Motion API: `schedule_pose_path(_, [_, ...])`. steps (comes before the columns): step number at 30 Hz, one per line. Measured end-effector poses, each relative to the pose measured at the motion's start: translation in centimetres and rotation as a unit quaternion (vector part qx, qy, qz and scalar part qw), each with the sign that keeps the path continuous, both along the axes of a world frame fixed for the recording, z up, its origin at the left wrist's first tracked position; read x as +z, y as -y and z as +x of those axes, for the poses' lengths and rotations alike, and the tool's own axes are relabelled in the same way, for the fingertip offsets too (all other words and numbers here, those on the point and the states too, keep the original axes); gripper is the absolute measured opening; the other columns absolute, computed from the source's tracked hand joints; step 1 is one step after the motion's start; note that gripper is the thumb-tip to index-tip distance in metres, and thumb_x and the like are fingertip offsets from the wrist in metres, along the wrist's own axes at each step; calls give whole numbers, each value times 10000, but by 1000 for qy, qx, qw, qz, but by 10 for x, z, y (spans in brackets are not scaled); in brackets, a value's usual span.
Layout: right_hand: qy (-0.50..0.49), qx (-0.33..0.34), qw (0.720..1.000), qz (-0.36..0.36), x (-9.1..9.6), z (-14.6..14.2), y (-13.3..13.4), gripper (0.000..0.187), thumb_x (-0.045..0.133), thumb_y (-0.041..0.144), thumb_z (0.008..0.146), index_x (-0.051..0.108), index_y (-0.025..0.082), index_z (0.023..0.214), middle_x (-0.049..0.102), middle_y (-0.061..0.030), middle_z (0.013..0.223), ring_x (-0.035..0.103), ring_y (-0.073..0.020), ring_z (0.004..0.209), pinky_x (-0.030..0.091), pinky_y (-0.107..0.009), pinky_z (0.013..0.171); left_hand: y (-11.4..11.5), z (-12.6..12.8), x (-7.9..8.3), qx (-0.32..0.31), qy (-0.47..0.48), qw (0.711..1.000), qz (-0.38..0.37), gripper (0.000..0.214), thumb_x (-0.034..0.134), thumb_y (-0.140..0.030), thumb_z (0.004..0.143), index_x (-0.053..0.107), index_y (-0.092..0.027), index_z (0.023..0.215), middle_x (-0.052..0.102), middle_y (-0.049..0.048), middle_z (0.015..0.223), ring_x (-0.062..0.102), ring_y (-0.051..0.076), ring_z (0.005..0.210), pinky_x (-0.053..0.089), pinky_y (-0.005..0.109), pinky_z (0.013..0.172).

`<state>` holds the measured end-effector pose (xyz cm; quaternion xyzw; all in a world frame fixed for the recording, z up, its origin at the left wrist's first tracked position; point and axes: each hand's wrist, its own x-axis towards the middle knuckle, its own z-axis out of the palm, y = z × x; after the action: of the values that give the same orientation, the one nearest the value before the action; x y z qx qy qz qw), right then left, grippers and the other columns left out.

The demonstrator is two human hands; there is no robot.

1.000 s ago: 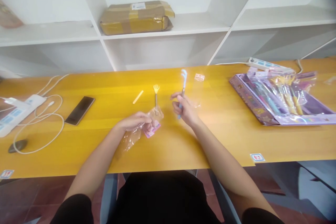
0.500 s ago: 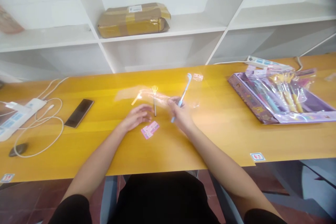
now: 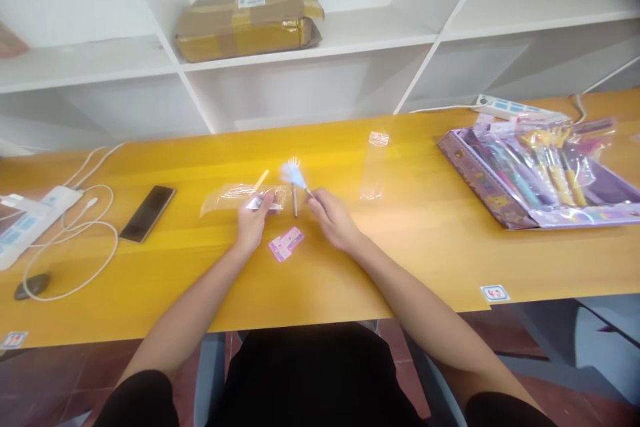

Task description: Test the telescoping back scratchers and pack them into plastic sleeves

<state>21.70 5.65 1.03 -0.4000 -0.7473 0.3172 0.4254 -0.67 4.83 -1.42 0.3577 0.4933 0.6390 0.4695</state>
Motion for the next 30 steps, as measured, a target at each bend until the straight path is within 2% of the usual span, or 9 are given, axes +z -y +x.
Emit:
schedule_pose_path(3, [73, 63, 995, 41, 7, 7, -1, 416, 360, 503, 1165, 566, 237, 921, 605, -55, 867, 580, -221, 806, 446, -349, 775, -3, -5, 5, 9, 11, 1000, 6, 436, 954, -533, 734, 766, -157, 851, 747, 36, 828, 700, 148, 730, 605, 275, 673])
schedule_pose_path(9, [131, 12, 991, 19, 11, 11, -4, 380, 378, 458, 1161, 521, 243, 883, 606, -47, 820, 561, -221, 734, 395, -340, 717, -3, -8, 21, -10, 115, 993, 17, 425, 1006, -471, 681, 778, -148, 837, 726, 32, 838, 660, 100, 693, 544, 217, 595])
schedule_pose_path(13, [134, 22, 991, 2, 12, 14, -6, 380, 402, 443, 1155, 522, 241, 856, 607, -35, 795, 560, -209, 715, 395, -331, 714, -5, -11, 25, -18, 153, 988, 15, 392, 1012, -430, 690, 774, -151, 829, 712, 14, 814, 633, 76, 661, 529, 199, 581])
schedule_pose_path(20, [144, 42, 989, 6, 12, 14, -6, 402, 428, 467, 1150, 625, 228, 894, 643, -50, 833, 590, -214, 752, 423, -339, 733, -5, -11, 22, -51, 141, 989, 9, 458, 1023, -488, 651, 783, -152, 848, 727, 13, 828, 653, 81, 679, 548, 202, 587])
schedule_pose_path(26, [156, 73, 985, 7, 16, 24, -9, 478, 427, 537, 1153, 714, 228, 929, 670, -61, 857, 603, -217, 765, 440, -345, 744, -3, -9, 22, -74, 105, 992, -11, 482, 1035, -485, 614, 792, -161, 876, 768, 32, 841, 719, 140, 737, 608, 268, 656])
schedule_pose_path(30, [170, 84, 982, 21, 18, 28, -10, 449, 444, 511, 1155, 772, 230, 1030, 697, -74, 932, 631, -220, 802, 453, -347, 763, -3, -8, 21, -80, 102, 991, -31, 530, 1056, -480, 560, 803, -151, 890, 806, 60, 878, 759, 182, 788, 643, 313, 716])
